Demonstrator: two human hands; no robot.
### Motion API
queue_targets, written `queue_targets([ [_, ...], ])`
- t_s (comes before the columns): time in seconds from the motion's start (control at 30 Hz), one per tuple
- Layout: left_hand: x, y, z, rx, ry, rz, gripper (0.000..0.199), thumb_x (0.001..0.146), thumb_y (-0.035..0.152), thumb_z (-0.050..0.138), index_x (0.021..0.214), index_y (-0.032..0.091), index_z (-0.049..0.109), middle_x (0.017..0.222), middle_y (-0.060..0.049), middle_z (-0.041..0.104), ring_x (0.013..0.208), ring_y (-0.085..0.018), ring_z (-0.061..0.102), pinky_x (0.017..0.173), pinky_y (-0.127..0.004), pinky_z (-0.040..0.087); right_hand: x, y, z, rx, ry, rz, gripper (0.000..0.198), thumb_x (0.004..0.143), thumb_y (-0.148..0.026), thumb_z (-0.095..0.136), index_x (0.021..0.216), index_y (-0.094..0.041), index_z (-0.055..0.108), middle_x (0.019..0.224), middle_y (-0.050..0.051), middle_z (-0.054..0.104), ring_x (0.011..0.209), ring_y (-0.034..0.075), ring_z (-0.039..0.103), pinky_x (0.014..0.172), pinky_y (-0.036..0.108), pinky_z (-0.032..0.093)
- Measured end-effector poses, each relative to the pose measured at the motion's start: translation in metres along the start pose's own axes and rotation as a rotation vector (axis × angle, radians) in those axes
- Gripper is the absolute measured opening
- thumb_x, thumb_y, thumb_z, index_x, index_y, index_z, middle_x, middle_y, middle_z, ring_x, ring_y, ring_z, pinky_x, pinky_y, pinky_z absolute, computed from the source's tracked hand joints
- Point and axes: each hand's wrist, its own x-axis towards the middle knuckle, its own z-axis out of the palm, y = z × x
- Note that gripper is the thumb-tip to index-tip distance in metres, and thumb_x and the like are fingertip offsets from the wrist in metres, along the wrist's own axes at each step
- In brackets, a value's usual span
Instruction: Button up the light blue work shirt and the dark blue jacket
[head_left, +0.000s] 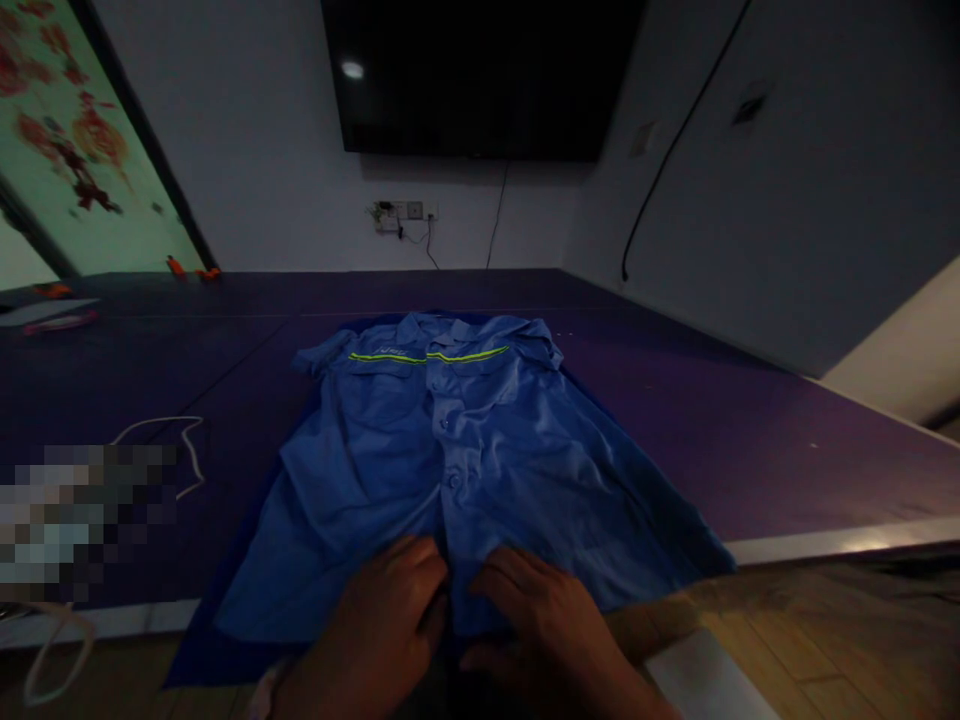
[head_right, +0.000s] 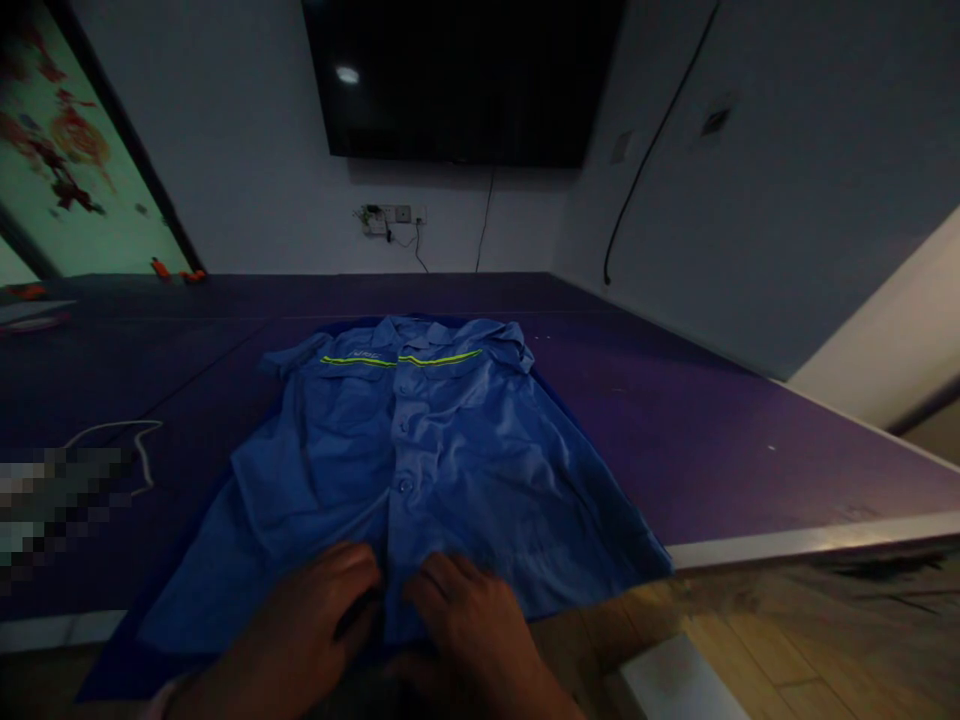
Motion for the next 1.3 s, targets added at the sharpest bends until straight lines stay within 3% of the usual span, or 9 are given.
queue_targets([
  [0.13,-0.002,0.002,0.023,-0.096,0.089,-0.098,0.03,0.075,0.006,0.042,0.092,0.021,0.062,0.095,-0.004,0.06,0.091,-0.016,0.055,0.078,-0.027,0.042,-0.007,0.001,0.018,0.008,0.092,0.132,0.018,0.07,-0.019,0.063,0.087,-0.023,0.063,0.085,0.003,0.065,0.074,0.017,0.059,0.064,0.023,0.043],
  [0.23,0.001,0.003,0.029,-0.184,0.134,-0.13,0.032,0.078,0.01,0.042,0.1,0.022,0.061,0.098,-0.004,0.06,0.092,-0.015,0.056,0.082,-0.026,0.043,-0.009,0.001,0.023,0.081,0.144,0.16,0.014,0.076,-0.015,0.055,0.084,-0.022,0.063,0.081,0.003,0.065,0.072,0.015,0.059,0.065,0.023,0.043],
  [0.53,0.006,0.009,0.034,-0.186,0.118,-0.173,0.018,0.075,0.009,0.046,0.078,0.019,0.061,0.087,-0.003,0.06,0.086,-0.017,0.056,0.076,-0.028,0.042,-0.004,-0.001,0.024,0.417,0.293,0.403,0.027,0.085,-0.029,0.043,0.063,-0.016,0.052,0.059,0.0,0.052,0.055,0.01,0.049,0.052,0.02,0.037],
  [0.63,0.008,0.011,0.034,-0.215,0.113,-0.162,0.021,0.075,0.006,0.043,0.074,0.018,0.059,0.084,-0.004,0.061,0.082,-0.016,0.057,0.073,-0.026,0.042,-0.005,-0.002,0.027,0.603,0.258,0.482,0.027,0.084,-0.035,0.045,0.066,-0.015,0.051,0.057,-0.002,0.047,0.05,0.009,0.047,0.047,0.019,0.036],
  [0.73,0.009,0.012,0.032,-0.271,0.189,-0.161,0.019,0.076,0.007,0.042,0.071,0.018,0.058,0.079,-0.004,0.061,0.076,-0.015,0.057,0.068,-0.025,0.043,-0.006,-0.002,0.028,0.781,0.191,0.503,0.025,0.082,-0.037,0.048,0.071,-0.015,0.053,0.059,-0.003,0.046,0.05,0.009,0.047,0.046,0.019,0.037],
  [0.9,0.01,0.011,0.026,-0.463,0.404,-0.155,0.014,0.079,0.022,0.048,0.071,0.018,0.059,0.07,-0.003,0.063,0.066,-0.015,0.059,0.063,-0.025,0.047,-0.002,-0.001,0.027,0.806,0.263,0.512,0.022,0.077,-0.036,0.055,0.073,-0.014,0.056,0.062,-0.001,0.05,0.059,0.011,0.047,0.053,0.02,0.038],
  [1.03,0.011,0.01,0.024,-0.606,0.475,-0.144,0.018,0.081,0.028,0.046,0.079,0.017,0.061,0.071,-0.003,0.063,0.06,-0.014,0.06,0.058,-0.024,0.049,0.004,-0.003,0.027,0.914,0.293,0.557,0.026,0.076,-0.04,0.057,0.071,-0.014,0.056,0.06,-0.001,0.05,0.056,0.01,0.047,0.05,0.02,0.038],
  [1.2,0.012,0.016,0.024,-0.485,0.519,-0.099,0.018,0.08,0.021,0.045,0.075,0.018,0.062,0.073,-0.004,0.064,0.069,-0.016,0.061,0.064,-0.027,0.05,0.006,-0.008,0.022,0.96,0.527,0.625,0.028,0.071,-0.043,0.062,0.071,-0.015,0.057,0.059,-0.001,0.052,0.052,0.009,0.046,0.045,0.018,0.036],
  [1.3,0.011,0.02,0.026,-0.426,0.535,-0.081,0.019,0.08,0.018,0.043,0.075,0.018,0.062,0.076,-0.005,0.065,0.071,-0.017,0.062,0.067,-0.028,0.05,0.006,-0.01,0.016,0.905,0.539,0.546,0.024,0.072,-0.039,0.063,0.072,-0.015,0.06,0.062,0.001,0.056,0.057,0.011,0.051,0.05,0.02,0.041],
])
